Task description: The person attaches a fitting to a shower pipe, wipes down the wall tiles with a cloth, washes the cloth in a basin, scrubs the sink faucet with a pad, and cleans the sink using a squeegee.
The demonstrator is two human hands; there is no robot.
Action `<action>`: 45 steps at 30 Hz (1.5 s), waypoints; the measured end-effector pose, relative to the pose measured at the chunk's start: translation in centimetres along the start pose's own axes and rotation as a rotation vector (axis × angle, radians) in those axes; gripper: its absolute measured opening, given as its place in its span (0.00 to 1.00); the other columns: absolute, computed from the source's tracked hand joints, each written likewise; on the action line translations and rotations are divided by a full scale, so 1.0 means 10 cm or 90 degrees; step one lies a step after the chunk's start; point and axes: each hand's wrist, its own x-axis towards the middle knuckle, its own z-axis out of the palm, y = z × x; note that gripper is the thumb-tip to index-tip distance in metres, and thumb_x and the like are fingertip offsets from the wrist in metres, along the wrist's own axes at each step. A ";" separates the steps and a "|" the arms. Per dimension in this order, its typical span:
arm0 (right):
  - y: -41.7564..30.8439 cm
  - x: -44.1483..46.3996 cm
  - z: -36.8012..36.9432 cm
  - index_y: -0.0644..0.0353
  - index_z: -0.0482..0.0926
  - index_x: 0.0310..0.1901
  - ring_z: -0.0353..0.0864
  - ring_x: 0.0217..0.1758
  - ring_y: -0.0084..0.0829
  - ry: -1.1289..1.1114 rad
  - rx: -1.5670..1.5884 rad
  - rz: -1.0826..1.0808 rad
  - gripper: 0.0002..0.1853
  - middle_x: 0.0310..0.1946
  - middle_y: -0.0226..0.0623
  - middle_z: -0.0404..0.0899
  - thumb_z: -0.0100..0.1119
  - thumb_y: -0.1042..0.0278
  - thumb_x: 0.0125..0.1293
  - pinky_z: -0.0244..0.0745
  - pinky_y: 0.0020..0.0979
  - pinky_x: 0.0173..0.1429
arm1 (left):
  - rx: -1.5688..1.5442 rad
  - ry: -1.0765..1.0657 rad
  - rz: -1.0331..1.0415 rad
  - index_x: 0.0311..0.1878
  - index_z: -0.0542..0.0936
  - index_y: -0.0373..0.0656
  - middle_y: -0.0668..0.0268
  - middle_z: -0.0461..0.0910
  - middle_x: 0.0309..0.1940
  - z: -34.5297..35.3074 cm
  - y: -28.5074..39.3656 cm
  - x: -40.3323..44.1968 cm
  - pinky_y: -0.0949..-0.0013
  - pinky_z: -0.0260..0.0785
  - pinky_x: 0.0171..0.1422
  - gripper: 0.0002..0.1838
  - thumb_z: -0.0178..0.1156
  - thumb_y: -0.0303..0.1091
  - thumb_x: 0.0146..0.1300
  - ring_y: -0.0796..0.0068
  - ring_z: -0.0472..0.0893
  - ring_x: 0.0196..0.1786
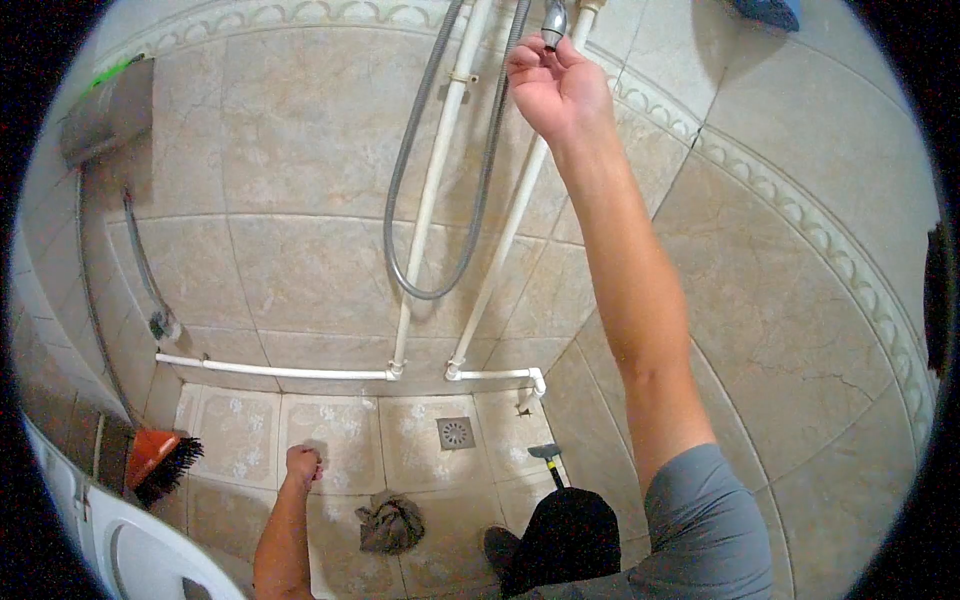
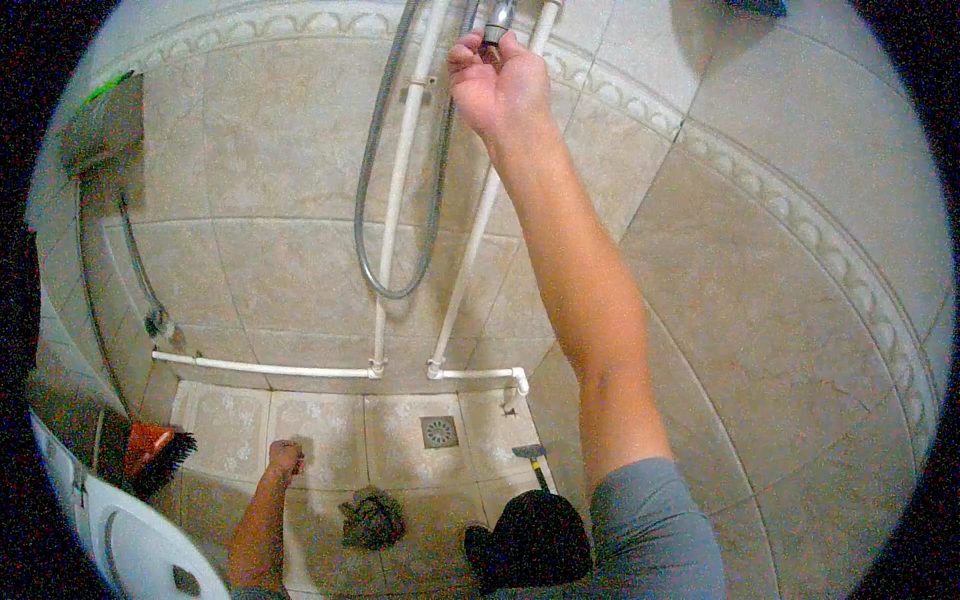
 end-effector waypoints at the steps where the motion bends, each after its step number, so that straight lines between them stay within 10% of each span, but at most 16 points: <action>1: -0.05 0.03 -0.10 0.61 0.66 0.49 0.70 0.32 0.31 -0.107 0.055 0.087 0.18 0.34 0.39 0.72 0.32 0.54 0.83 0.68 0.32 0.31 | 0.001 -0.001 0.000 0.37 0.78 0.36 0.61 0.75 0.23 0.00 -0.01 0.00 0.67 0.64 0.16 0.03 0.56 0.25 0.63 0.72 0.73 0.18; 5: -0.03 0.02 -0.17 0.60 0.65 0.49 0.70 0.32 0.31 -0.196 0.067 0.125 0.14 0.33 0.39 0.72 0.35 0.58 0.82 0.68 0.32 0.31 | -0.046 0.000 -0.013 0.39 0.77 0.35 0.60 0.75 0.23 -0.01 -0.04 0.03 0.66 0.64 0.16 0.05 0.56 0.24 0.62 0.71 0.73 0.18; 8: 0.07 -0.11 0.17 0.59 0.65 0.48 0.70 0.32 0.31 0.097 -0.056 -0.040 0.17 0.33 0.38 0.72 0.32 0.54 0.83 0.68 0.31 0.30 | -0.037 0.010 -0.013 0.40 0.77 0.34 0.60 0.75 0.23 -0.01 -0.08 0.10 0.66 0.64 0.17 0.05 0.55 0.23 0.61 0.71 0.73 0.18; 14: -0.04 0.04 -0.25 0.67 0.65 0.46 0.70 0.38 0.32 -0.309 0.068 0.136 0.19 0.36 0.41 0.70 0.32 0.55 0.83 0.69 0.31 0.36 | 0.014 0.012 -0.021 0.40 0.78 0.36 0.60 0.76 0.24 0.00 -0.07 0.09 0.66 0.66 0.17 0.06 0.56 0.25 0.61 0.71 0.73 0.19; 17: 0.06 -0.13 0.10 0.66 0.66 0.46 0.70 0.36 0.31 0.052 -0.079 -0.064 0.20 0.36 0.41 0.70 0.32 0.56 0.83 0.68 0.29 0.34 | 0.019 0.021 -0.018 0.40 0.79 0.36 0.60 0.77 0.25 0.02 -0.03 0.06 0.66 0.68 0.18 0.06 0.56 0.26 0.62 0.71 0.74 0.19; 20: -0.09 0.12 -0.20 0.66 0.66 0.46 0.70 0.35 0.30 -0.013 0.005 -0.011 0.22 0.37 0.40 0.70 0.32 0.53 0.83 0.68 0.29 0.34 | 0.032 0.016 -0.011 0.40 0.79 0.37 0.60 0.77 0.25 0.01 -0.06 0.09 0.66 0.68 0.19 0.06 0.56 0.27 0.62 0.71 0.75 0.19; 22: -0.06 0.10 -0.28 0.63 0.68 0.49 0.73 0.35 0.33 -0.335 0.124 0.197 0.19 0.34 0.42 0.73 0.34 0.54 0.82 0.69 0.29 0.32 | 0.040 0.012 -0.012 0.40 0.79 0.37 0.60 0.77 0.25 0.03 -0.07 0.11 0.66 0.68 0.19 0.06 0.56 0.27 0.62 0.71 0.75 0.19; 25: 0.09 -0.17 0.11 0.65 0.65 0.45 0.68 0.32 0.28 0.021 -0.105 -0.055 0.19 0.34 0.37 0.68 0.34 0.55 0.83 0.66 0.28 0.31 | 0.001 0.023 -0.019 0.39 0.78 0.37 0.60 0.77 0.24 0.04 -0.07 0.11 0.67 0.67 0.18 0.05 0.56 0.26 0.61 0.71 0.74 0.19; 34: -0.06 0.06 -0.21 0.63 0.68 0.46 0.64 0.27 0.28 -0.225 0.139 0.171 0.19 0.30 0.34 0.71 0.33 0.54 0.83 0.58 0.29 0.28 | -0.004 0.009 -0.022 0.40 0.78 0.35 0.60 0.77 0.24 -0.02 -0.21 0.23 0.66 0.67 0.18 0.06 0.57 0.25 0.60 0.70 0.75 0.19; 40: 0.18 -0.09 0.15 0.65 0.66 0.46 0.61 0.30 0.26 0.021 -0.079 -0.112 0.18 0.31 0.32 0.65 0.31 0.59 0.84 0.59 0.29 0.31 | 0.026 0.016 -0.005 0.40 0.79 0.35 0.60 0.77 0.24 -0.01 -0.27 0.26 0.66 0.69 0.18 0.06 0.57 0.27 0.62 0.70 0.75 0.19; 45: -0.19 0.22 -0.23 0.65 0.69 0.46 0.64 0.30 0.27 -0.129 0.003 0.055 0.17 0.32 0.33 0.68 0.31 0.62 0.83 0.63 0.31 0.33 | 0.065 0.010 0.004 0.39 0.79 0.37 0.62 0.77 0.23 -0.01 -0.22 0.20 0.67 0.68 0.18 0.05 0.57 0.28 0.64 0.72 0.74 0.18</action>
